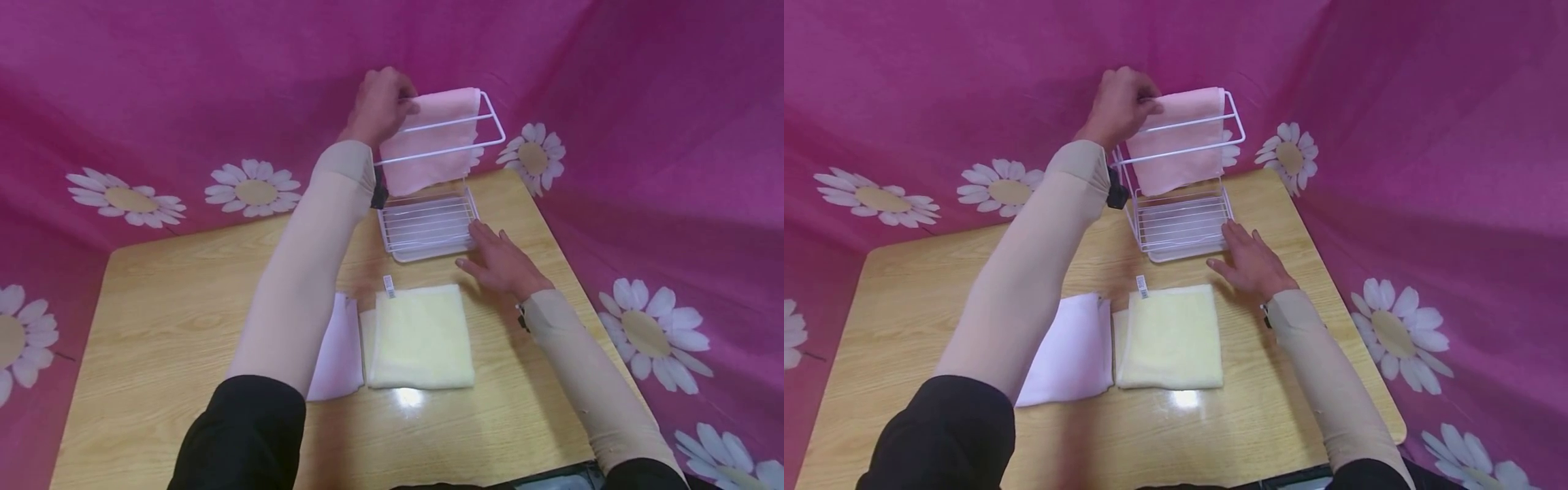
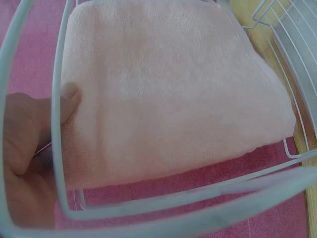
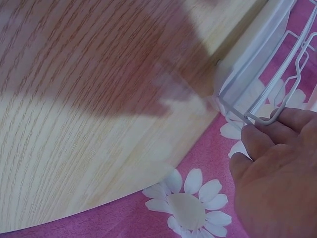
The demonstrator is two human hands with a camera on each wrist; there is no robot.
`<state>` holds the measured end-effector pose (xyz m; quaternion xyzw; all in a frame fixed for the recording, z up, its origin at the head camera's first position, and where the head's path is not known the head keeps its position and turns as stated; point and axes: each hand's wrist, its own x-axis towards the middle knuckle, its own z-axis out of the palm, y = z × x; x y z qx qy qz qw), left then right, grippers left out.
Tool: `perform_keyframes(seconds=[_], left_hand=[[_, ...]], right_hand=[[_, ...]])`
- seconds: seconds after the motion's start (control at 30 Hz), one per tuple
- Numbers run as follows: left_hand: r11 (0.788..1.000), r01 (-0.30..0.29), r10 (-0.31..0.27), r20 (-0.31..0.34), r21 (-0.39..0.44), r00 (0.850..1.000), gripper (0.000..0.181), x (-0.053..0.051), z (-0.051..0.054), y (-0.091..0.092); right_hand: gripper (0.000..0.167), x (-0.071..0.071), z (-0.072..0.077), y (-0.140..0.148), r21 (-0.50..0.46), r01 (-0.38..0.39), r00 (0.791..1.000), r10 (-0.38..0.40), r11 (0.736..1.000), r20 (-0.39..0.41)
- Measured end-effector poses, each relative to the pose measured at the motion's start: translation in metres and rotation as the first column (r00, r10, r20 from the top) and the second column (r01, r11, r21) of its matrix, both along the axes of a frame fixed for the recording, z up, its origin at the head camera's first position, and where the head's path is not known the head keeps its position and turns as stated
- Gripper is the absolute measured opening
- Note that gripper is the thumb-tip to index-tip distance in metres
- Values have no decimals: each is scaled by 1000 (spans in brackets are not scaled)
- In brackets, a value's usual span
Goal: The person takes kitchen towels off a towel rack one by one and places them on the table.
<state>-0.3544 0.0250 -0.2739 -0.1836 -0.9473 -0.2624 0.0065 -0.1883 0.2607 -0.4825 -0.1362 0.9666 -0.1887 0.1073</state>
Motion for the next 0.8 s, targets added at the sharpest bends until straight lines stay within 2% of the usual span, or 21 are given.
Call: perform_keyframes(seconds=[0.2,0.5,0.8], left_hand=[[1000,-10,9,-54,-8,999,26,3,2,-4],[999,-35,33,-142,-14,989,26,2,13,-11],[999,-31,35,-214,21,976,23,5,38,-19]], right_hand=[[88,0,1,-3,-17,-9,1000,9,1000,-1],[88,-1,2,-6,-24,-11,1000,12,1000,5],[89,-2,-2,-4,-3,-14,1000,14,1000,18]])
